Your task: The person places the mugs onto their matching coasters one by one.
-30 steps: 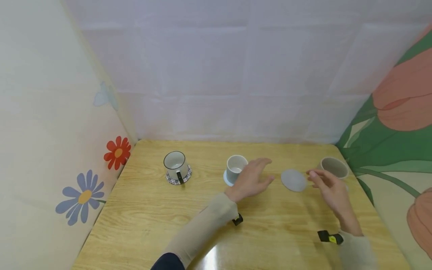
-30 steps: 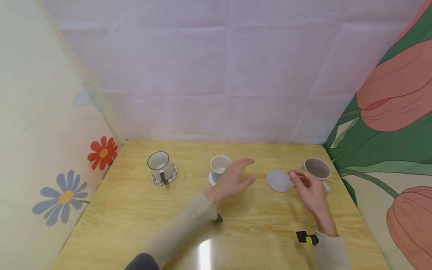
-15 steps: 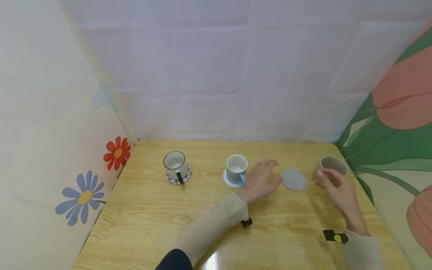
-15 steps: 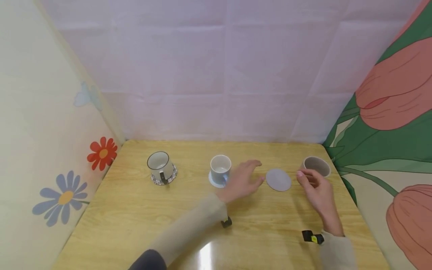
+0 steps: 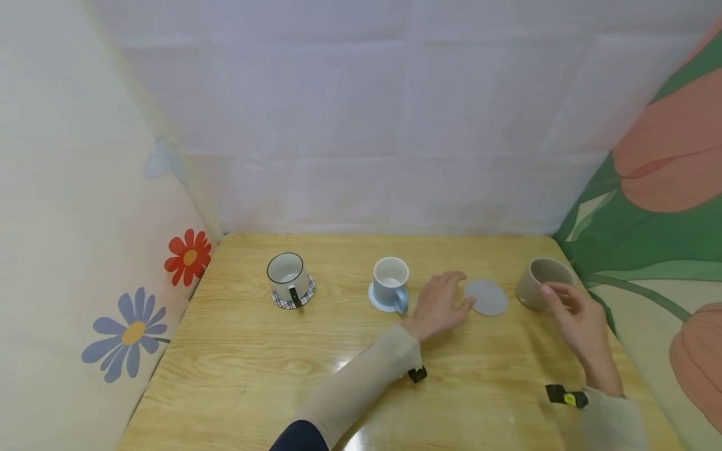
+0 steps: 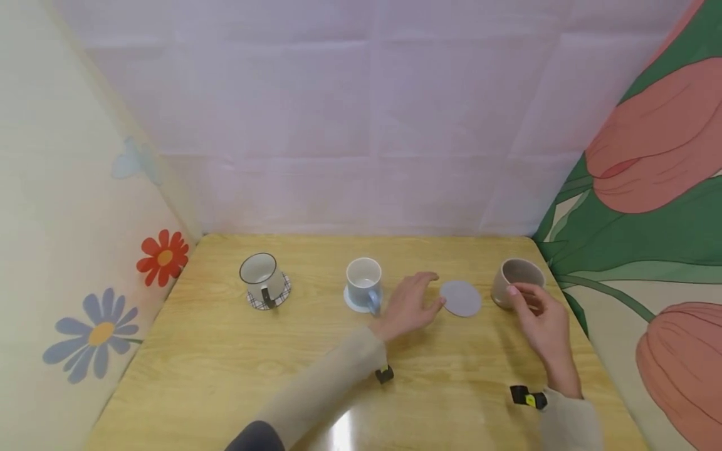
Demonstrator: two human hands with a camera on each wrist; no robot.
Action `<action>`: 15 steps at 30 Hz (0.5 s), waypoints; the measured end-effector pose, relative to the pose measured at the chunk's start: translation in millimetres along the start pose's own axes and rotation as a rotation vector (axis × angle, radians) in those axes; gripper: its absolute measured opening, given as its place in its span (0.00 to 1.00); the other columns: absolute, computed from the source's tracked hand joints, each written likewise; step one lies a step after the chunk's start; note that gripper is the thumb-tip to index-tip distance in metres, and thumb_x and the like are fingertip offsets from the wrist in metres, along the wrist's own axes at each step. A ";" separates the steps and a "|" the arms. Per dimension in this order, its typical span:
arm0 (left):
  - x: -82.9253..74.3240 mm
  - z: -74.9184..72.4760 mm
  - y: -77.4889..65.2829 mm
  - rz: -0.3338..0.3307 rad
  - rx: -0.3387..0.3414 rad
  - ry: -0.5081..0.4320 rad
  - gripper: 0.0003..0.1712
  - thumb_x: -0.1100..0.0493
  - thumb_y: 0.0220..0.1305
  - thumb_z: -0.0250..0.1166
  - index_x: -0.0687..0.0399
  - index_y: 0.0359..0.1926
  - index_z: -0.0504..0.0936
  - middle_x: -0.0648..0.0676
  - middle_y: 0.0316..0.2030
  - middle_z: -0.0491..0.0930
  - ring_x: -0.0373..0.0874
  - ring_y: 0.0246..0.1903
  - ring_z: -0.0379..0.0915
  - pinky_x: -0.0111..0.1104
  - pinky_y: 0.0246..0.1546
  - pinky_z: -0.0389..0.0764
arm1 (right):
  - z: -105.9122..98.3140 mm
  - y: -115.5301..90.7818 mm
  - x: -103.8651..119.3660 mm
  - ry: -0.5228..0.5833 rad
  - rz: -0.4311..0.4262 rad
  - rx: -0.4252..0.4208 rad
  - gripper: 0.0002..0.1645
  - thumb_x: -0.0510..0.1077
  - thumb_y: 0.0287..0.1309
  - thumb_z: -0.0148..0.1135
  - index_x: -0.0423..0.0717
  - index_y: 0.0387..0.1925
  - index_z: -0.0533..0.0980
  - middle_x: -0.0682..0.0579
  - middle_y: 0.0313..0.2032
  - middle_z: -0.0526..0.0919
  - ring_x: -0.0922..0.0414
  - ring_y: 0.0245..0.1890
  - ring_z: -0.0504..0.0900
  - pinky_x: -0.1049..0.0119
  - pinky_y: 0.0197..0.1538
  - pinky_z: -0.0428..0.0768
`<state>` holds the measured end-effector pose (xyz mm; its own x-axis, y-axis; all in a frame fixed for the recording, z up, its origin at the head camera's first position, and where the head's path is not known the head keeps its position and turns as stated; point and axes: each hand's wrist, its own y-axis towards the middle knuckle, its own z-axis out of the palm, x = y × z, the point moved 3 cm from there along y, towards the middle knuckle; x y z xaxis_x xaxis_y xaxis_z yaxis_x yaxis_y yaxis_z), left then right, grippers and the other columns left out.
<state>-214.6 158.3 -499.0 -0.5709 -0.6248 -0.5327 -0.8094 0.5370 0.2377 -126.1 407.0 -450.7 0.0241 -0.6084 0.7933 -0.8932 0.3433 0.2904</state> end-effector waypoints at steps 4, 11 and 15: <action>5.8 9.4 3.2 -0.016 0.002 0.007 0.31 0.42 0.77 0.63 0.51 0.73 0.74 0.51 0.71 0.78 0.44 0.69 0.75 0.37 0.72 0.75 | -6.7 -0.6 -5.2 0.011 0.046 -0.026 0.15 0.45 0.74 0.66 0.38 0.52 0.85 0.90 0.38 0.76 0.87 0.35 0.77 0.88 0.36 0.75; 9.2 24.8 6.7 -0.018 0.035 0.006 0.31 0.42 0.77 0.63 0.52 0.72 0.76 0.51 0.69 0.79 0.44 0.68 0.76 0.37 0.70 0.76 | -17.1 -0.6 -12.3 0.064 0.124 -0.055 0.07 0.45 0.75 0.65 0.62 0.45 0.86 0.89 0.32 0.81 0.82 0.28 0.81 0.85 0.32 0.74; 9.9 32.0 8.5 -0.031 0.066 0.017 0.31 0.42 0.77 0.63 0.52 0.72 0.76 0.50 0.70 0.78 0.44 0.69 0.74 0.37 0.72 0.74 | -24.0 -2.1 -14.4 0.075 0.158 -0.053 0.07 0.47 0.75 0.65 0.67 0.44 0.85 0.87 0.29 0.83 0.81 0.30 0.82 0.85 0.33 0.74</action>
<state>-222.8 174.9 -528.2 -0.5484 -0.6508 -0.5251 -0.8163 0.5530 0.1670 -113.8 432.2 -449.9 -0.0798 -0.4896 0.8683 -0.8633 0.4694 0.1853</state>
